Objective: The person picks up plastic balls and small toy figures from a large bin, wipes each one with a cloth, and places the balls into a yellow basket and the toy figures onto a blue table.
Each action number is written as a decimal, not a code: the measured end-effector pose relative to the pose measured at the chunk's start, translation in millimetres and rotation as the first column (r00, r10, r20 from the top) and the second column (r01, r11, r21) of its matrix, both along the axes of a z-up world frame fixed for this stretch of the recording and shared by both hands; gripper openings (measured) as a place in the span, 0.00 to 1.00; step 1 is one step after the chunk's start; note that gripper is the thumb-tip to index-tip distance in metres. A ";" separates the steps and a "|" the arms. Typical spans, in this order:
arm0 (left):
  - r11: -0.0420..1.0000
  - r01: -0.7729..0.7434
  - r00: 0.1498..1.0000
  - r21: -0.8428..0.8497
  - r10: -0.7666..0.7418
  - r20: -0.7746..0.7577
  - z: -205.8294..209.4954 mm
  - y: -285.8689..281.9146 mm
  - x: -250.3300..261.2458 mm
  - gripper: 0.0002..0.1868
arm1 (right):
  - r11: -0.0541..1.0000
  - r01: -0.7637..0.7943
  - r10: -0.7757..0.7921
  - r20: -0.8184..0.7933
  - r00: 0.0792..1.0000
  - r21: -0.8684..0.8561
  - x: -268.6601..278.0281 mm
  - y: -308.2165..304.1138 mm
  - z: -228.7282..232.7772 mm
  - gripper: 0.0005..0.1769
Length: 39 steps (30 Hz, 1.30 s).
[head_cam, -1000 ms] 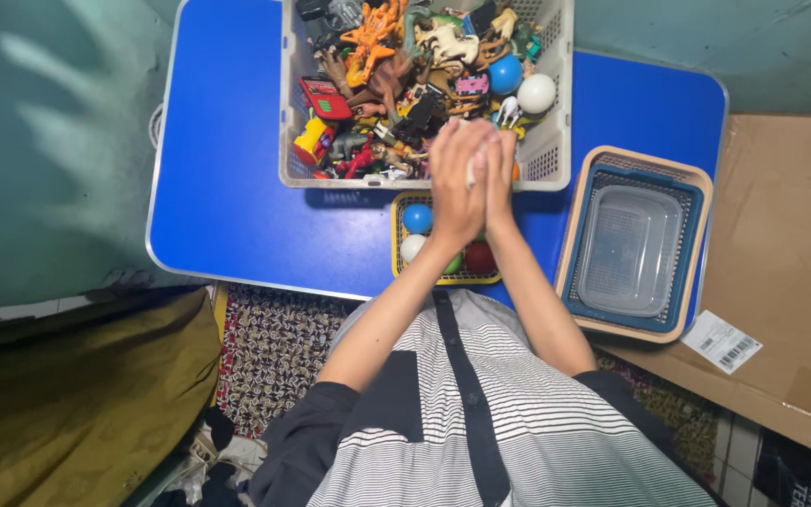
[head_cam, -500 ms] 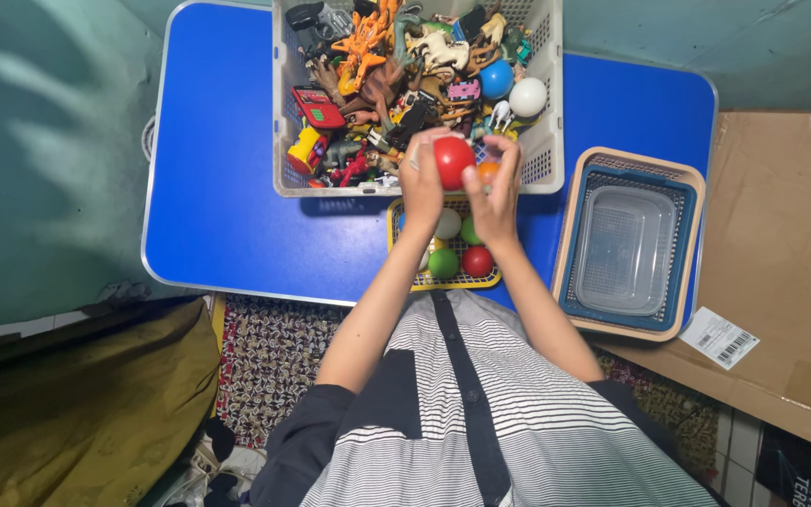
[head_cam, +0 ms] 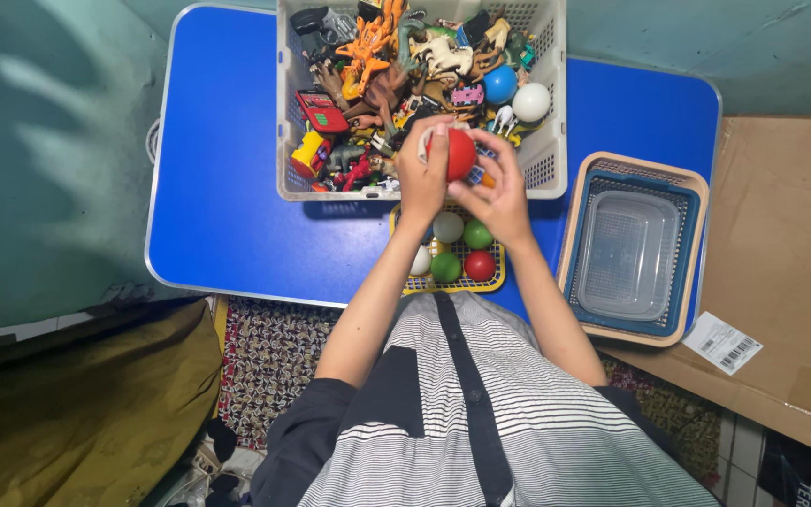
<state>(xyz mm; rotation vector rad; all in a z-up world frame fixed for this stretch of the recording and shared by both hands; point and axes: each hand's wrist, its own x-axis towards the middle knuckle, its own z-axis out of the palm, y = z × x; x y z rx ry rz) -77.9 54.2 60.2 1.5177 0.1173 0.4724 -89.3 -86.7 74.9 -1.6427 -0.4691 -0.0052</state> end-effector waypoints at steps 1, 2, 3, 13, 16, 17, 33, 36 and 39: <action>1.000 -0.023 0.999 0.021 0.022 0.042 2.0 0.0 -1.3 0.17 | 0.990 0.076 -0.043 -0.257 0.965 0.121 1.7 2.4 -8.3 0.27; 0.998 -0.049 0.995 0.040 0.045 0.087 4.8 -0.5 -2.2 0.17 | 0.961 0.173 -0.043 -0.498 0.866 0.218 4.5 2.2 -17.2 0.24; 0.995 -0.060 0.993 0.084 0.051 0.108 7.8 -2.4 -3.8 0.17 | 0.949 0.135 0.056 -0.574 0.817 0.285 6.8 -1.1 -25.7 0.25; 0.974 0.051 0.998 0.222 -0.059 0.029 8.3 -0.7 4.4 0.14 | 0.970 0.169 -0.168 0.016 0.986 -0.174 1.7 -0.4 -31.8 0.32; 0.993 0.006 1.000 0.117 -0.006 -0.003 3.7 -3.1 6.2 0.13 | 0.994 0.090 -0.090 0.000 0.996 -0.059 1.1 1.2 -20.0 0.35; 0.999 -0.008 1.000 0.054 0.009 -0.019 3.3 -3.2 6.0 0.13 | 0.995 0.011 -0.004 -0.072 0.997 0.094 1.7 0.2 -20.1 0.37; 0.996 0.057 0.998 0.066 -0.055 -0.030 -15.0 3.1 2.3 0.25 | 0.978 -0.193 0.150 -0.371 0.916 -0.082 -1.5 -37.7 -57.1 0.40; 0.995 0.020 0.998 0.094 -0.015 -0.056 -22.2 7.3 -0.9 0.25 | 0.858 -0.300 0.140 -0.372 0.918 -0.416 -23.9 -43.7 -81.5 0.43; 0.998 0.026 0.997 0.054 -0.022 -0.070 -25.3 5.7 -4.4 0.24 | 0.721 -0.270 0.192 -0.190 0.963 -0.638 -39.5 -47.8 -115.8 0.41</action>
